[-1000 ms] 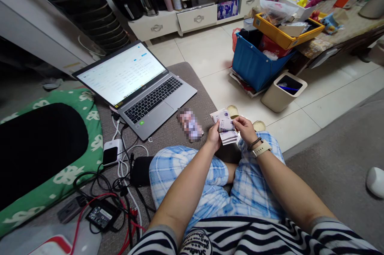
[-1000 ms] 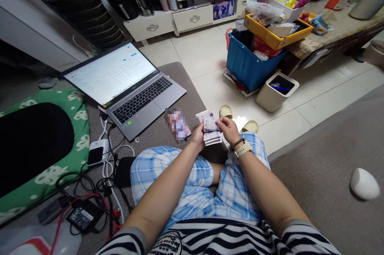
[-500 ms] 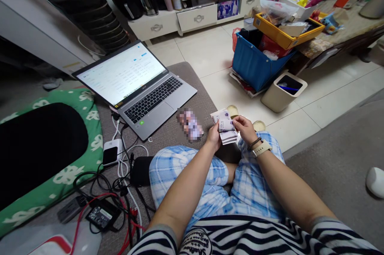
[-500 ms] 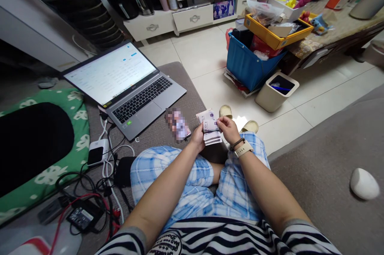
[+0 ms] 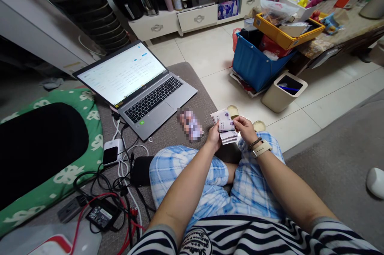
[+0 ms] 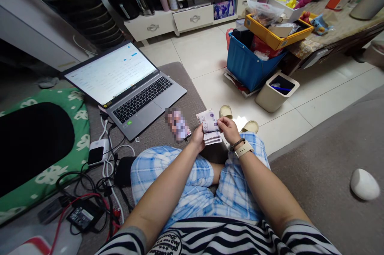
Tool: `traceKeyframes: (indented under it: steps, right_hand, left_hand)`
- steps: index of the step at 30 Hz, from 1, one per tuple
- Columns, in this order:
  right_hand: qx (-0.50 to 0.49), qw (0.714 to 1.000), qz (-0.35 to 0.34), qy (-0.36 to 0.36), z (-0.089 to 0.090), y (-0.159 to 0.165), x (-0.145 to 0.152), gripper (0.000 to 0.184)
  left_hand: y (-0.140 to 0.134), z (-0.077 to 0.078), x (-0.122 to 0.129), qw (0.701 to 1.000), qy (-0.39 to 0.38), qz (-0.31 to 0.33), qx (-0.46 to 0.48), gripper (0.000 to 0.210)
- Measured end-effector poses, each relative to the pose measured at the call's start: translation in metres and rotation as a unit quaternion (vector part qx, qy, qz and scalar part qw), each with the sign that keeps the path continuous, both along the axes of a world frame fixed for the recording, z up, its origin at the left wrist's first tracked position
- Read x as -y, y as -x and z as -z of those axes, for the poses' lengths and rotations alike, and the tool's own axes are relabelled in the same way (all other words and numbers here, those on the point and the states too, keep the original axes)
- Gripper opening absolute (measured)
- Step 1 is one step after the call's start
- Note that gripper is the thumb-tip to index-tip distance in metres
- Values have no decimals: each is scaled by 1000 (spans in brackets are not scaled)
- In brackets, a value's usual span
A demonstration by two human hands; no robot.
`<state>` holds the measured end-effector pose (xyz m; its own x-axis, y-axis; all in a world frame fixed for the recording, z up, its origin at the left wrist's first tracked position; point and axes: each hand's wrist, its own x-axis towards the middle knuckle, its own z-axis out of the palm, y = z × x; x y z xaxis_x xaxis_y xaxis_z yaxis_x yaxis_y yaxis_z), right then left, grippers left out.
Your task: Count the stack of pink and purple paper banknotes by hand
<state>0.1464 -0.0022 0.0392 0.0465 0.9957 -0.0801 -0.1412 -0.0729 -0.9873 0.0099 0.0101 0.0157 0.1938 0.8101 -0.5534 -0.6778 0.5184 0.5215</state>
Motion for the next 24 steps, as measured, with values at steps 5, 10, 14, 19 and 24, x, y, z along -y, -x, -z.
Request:
traceKeyframes:
  steps: [5,10,14,19,24]
  right_hand:
    - [15,1000,-12,-7,-1,0,1,39]
    - [39,999,-19,-12,0,-1,2,41]
    - [83,996,42,5,5,-3,0,40]
    - [137,988,70,29,13,-5,-3,39]
    - [159,986,49,17,18,-7,-4,40]
  left_hand:
    - [1,0,1,1000,-6,13,0,29]
    - [3,-5,3,1000,-16,22,-1,27]
    - [3,-11,4,999,-13,19,-25,22]
    - [3,-14,6,999,-20,22,-40,19]
    - [2,-12,5,999,-11,22,-29,24]
